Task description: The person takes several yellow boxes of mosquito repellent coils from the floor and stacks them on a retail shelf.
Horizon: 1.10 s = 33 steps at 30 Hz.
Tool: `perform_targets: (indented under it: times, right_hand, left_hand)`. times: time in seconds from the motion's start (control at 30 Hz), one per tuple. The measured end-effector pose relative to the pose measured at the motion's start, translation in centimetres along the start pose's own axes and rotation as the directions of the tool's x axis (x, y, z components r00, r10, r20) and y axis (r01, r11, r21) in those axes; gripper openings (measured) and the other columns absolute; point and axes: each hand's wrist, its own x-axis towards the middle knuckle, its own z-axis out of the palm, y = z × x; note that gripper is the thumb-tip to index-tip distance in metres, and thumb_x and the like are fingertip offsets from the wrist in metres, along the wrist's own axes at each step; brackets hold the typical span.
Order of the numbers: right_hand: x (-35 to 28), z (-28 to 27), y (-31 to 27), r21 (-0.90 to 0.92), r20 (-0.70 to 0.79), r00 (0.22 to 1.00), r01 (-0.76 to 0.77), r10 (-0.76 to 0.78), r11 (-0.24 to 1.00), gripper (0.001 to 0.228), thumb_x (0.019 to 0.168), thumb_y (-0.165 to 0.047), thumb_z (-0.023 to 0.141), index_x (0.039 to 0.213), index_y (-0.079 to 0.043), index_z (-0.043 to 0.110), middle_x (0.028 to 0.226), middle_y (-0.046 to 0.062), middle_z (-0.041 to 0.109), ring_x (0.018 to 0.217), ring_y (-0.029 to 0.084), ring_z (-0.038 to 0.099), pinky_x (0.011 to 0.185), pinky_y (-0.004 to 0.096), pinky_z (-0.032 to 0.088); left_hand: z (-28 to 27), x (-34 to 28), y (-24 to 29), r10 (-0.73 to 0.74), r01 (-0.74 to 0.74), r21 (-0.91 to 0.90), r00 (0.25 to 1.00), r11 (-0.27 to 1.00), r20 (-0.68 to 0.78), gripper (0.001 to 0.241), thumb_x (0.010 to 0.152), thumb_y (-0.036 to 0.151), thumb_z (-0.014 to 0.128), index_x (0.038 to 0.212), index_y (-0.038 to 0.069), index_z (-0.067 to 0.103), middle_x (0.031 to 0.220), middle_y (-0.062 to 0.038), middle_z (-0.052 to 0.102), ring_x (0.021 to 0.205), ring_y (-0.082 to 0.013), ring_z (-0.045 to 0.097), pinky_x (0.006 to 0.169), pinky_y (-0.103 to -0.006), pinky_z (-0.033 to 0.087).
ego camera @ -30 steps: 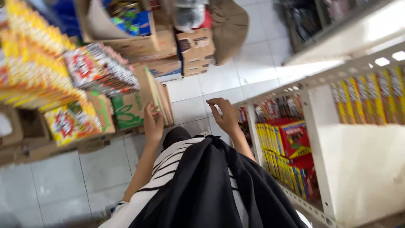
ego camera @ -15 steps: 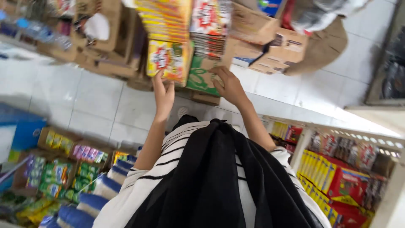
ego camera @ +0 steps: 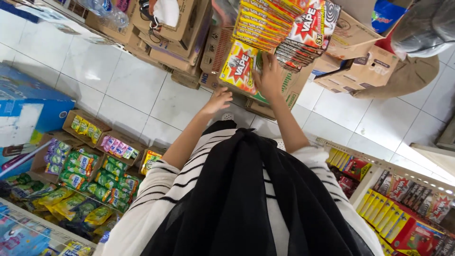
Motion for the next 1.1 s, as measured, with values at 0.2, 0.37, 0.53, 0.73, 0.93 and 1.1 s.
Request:
perform_targets:
  times: [0.2, 0.37, 0.53, 0.73, 0.93, 1.1]
  right_hand:
    - [-6.1, 0.8, -3.7, 0.232, 0.045, 0.944, -0.329, 0.328, 0.915, 0.059, 0.094, -0.029, 0.077, 0.139, 0.001, 0.053, 0.124, 0.021, 0.053, 0.106, 0.034, 0.060, 0.090, 0.043, 0.054]
    - [-8.4, -1.4, -5.5, 0.377, 0.063, 0.932, -0.354, 0.358, 0.856, 0.063, 0.086, -0.025, 0.084, 0.134, 0.001, 0.053, 0.130, 0.021, 0.054, 0.120, 0.037, 0.059, 0.098, 0.043, 0.053]
    - [-8.6, -6.5, -9.4, 0.224, -0.248, 0.948, -0.145, 0.200, 0.964, 0.074, 0.093, -0.026, 0.075, 0.152, 0.002, 0.040, 0.156, 0.031, 0.041, 0.145, 0.048, 0.041, 0.122, 0.050, 0.034]
    - [-10.8, -14.1, -5.8, -0.155, -0.127, 0.988, -0.109, 0.089, 0.982, 0.080, 0.087, -0.055, 0.067, 0.148, -0.007, 0.047, 0.151, 0.019, 0.048, 0.145, 0.042, 0.040, 0.122, 0.063, 0.012]
    - [-20.1, -24.7, 1.7, 0.075, -0.565, 0.682, -0.518, 0.464, 0.852, 0.072, 0.111, -0.033, 0.058, 0.166, 0.001, 0.026, 0.172, 0.033, 0.018, 0.161, 0.050, 0.008, 0.130, 0.063, 0.005]
    - [-23.6, -28.4, 0.5, -0.087, -0.614, 0.742, -0.403, 0.269, 0.911, 0.077, 0.094, -0.027, 0.069, 0.158, -0.007, 0.033, 0.169, 0.025, 0.025, 0.161, 0.041, 0.014, 0.132, 0.060, 0.005]
  left_hand:
    - [2.0, -1.7, 1.1, 0.072, -0.069, -0.225, 0.997, 0.972, 0.008, 0.076, 0.097, 0.024, 0.060, 0.157, 0.010, 0.016, 0.149, -0.010, 0.044, 0.134, -0.0258, 0.051, 0.106, -0.0452, 0.050]
    - [1.5, -7.6, 4.3, 0.308, -0.288, -0.145, 0.940, 0.947, 0.143, 0.072, 0.104, 0.009, 0.062, 0.161, 0.004, 0.020, 0.153, -0.013, 0.047, 0.142, -0.0230, 0.048, 0.116, -0.0390, 0.044]
    - [5.8, -8.8, 6.8, 0.289, -0.310, 0.020, 0.907, 0.951, 0.307, 0.076, 0.104, 0.012, 0.060, 0.163, 0.005, 0.012, 0.151, -0.012, 0.048, 0.136, -0.0197, 0.051, 0.113, -0.0368, 0.046]
    - [15.5, -5.7, 10.1, 0.299, -0.489, 0.197, 0.754, 0.850, 0.584, 0.073, 0.103, 0.012, 0.064, 0.161, 0.001, 0.021, 0.147, -0.014, 0.050, 0.130, -0.0211, 0.054, 0.106, -0.0385, 0.049]
    - [24.2, -4.9, 11.6, 0.209, -0.452, 0.114, 0.602, 0.884, 0.771, 0.066, 0.104, 0.015, 0.066, 0.156, 0.000, 0.028, 0.139, -0.013, 0.060, 0.125, -0.0189, 0.061, 0.104, -0.0338, 0.053]
    - [34.8, -6.0, 10.0, 0.043, -0.340, 0.194, 0.581, 0.920, 0.813, 0.070, 0.100, 0.017, 0.065, 0.156, 0.002, 0.025, 0.133, -0.012, 0.062, 0.116, -0.0186, 0.064, 0.095, -0.0342, 0.056]
